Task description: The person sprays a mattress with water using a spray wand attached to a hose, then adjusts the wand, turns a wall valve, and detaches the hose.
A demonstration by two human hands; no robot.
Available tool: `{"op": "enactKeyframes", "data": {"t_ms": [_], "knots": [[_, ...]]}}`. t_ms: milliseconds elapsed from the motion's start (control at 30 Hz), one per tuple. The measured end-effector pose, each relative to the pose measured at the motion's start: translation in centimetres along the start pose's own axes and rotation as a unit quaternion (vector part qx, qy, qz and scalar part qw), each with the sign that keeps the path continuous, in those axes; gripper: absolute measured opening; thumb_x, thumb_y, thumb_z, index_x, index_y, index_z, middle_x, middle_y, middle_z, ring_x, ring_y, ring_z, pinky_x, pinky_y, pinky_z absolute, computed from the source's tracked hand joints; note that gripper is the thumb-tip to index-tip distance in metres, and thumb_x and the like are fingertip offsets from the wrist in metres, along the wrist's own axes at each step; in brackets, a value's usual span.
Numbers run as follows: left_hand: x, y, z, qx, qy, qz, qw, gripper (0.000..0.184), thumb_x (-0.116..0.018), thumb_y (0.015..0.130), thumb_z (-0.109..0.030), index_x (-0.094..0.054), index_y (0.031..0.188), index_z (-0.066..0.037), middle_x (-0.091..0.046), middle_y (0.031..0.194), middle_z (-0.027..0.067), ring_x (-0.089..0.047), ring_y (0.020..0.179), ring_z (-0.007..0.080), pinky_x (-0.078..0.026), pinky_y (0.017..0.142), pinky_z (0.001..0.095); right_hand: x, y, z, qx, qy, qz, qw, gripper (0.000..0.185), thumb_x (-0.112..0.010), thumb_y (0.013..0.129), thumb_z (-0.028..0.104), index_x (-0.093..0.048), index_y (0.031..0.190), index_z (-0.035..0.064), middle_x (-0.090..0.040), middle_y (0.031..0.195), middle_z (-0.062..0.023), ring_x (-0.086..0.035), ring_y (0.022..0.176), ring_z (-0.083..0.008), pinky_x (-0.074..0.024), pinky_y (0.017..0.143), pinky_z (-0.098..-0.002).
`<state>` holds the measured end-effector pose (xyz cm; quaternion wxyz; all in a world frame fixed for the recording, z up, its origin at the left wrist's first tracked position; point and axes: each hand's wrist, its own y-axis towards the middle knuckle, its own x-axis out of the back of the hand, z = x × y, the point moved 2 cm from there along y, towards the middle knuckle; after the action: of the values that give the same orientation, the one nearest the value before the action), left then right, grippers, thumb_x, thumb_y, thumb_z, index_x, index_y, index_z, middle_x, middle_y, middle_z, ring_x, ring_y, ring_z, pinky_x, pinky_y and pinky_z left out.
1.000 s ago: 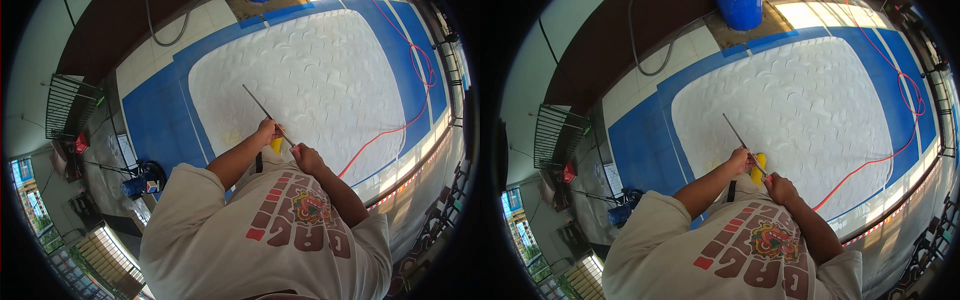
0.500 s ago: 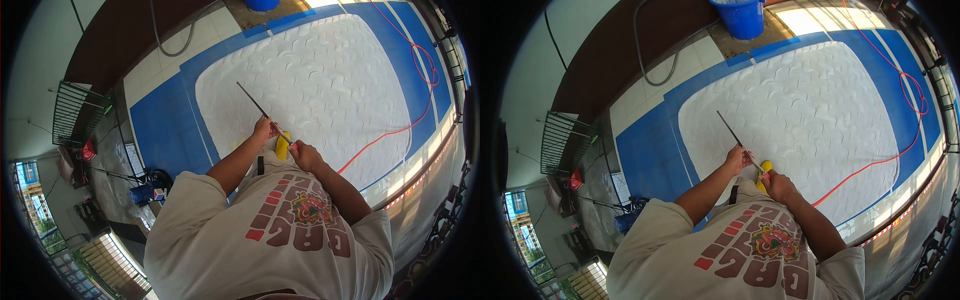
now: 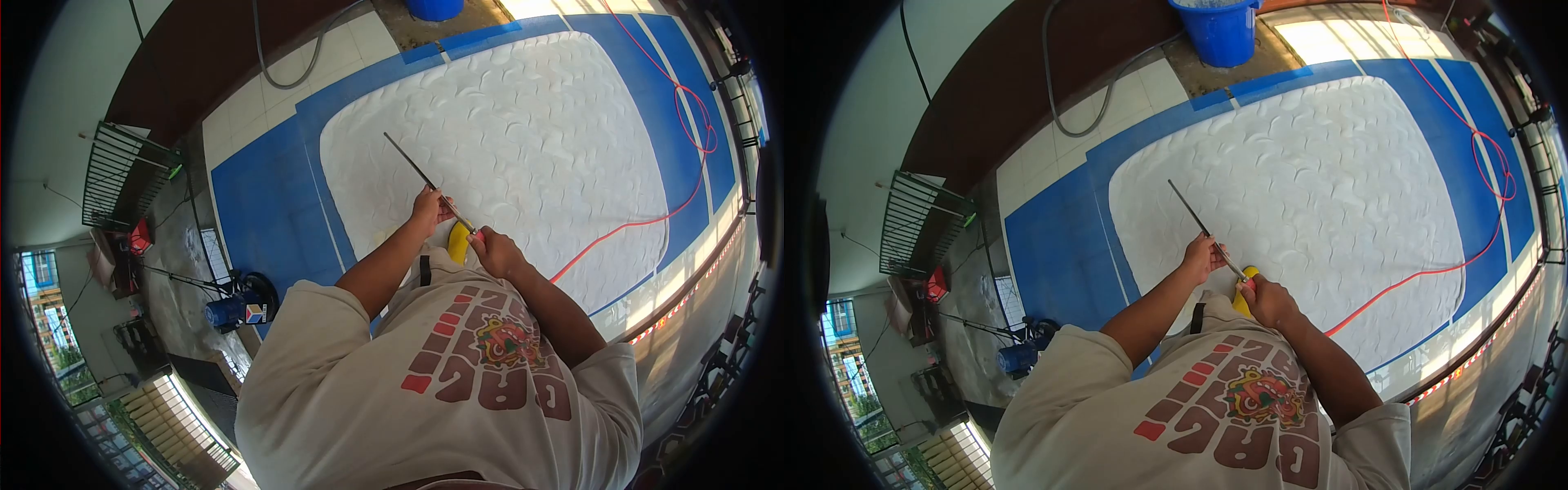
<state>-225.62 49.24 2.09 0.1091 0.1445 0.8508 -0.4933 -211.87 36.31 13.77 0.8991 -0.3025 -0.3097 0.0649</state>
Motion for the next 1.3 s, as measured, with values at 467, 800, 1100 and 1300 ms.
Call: {"op": "enactKeyframes", "data": {"t_ms": [467,800,1100,1300], "knots": [[-4.6,-0.7,2.6,0.121,0.052,0.064,0.989,0.020,-0.039,0.089,-0.023,-0.044,0.094,-0.003,-0.060,0.084,0.0124,-0.061,0.072,0.0251,-0.054,0.068,0.0409,3.3,-5.0,-0.9,-0.070,0.007,0.011,0.997,0.052,-0.040,0.090,0.048,-0.054,0.093,-0.0014,-0.060,0.078,-0.0243,-0.059,0.080,-0.0405,-0.0455,0.071,-0.0447],[-9.9,-0.6,0.7,0.101,0.035,0.150,0.983,0.021,-0.039,0.091,-0.024,-0.044,0.093,-0.004,-0.060,0.084,0.0128,-0.061,0.072,0.0250,-0.053,0.070,0.0422,6.5,-6.7,-1.0,-0.085,0.024,-0.056,0.994,0.053,-0.041,0.090,0.048,-0.055,0.091,-0.0023,-0.060,0.076,-0.0228,-0.059,0.078,-0.0384,-0.0452,0.070,-0.0408],[-10.4,-1.2,0.4,0.041,0.151,0.109,0.982,0.016,-0.037,0.091,-0.023,-0.037,0.098,-0.009,-0.060,0.081,0.0110,-0.061,0.065,0.0217,-0.054,0.061,0.0374,4.6,-7.7,-1.9,-0.080,0.059,-0.075,0.992,0.053,-0.041,0.089,0.050,-0.053,0.090,-0.0015,-0.059,0.073,-0.0230,-0.059,0.076,-0.0392,-0.0448,0.067,-0.0417],[-10.9,-1.5,6.9,0.195,0.166,0.119,0.959,0.030,-0.032,0.088,-0.021,-0.054,0.086,-0.001,-0.062,0.080,0.0099,-0.063,0.068,0.0198,-0.055,0.063,0.0361,5.4,-10.5,-4.5,-0.147,0.048,0.009,0.988,0.055,-0.042,0.088,0.052,-0.057,0.093,-0.0008,-0.061,0.080,-0.0222,-0.059,0.081,-0.0361,-0.0446,0.071,-0.0402]]}}
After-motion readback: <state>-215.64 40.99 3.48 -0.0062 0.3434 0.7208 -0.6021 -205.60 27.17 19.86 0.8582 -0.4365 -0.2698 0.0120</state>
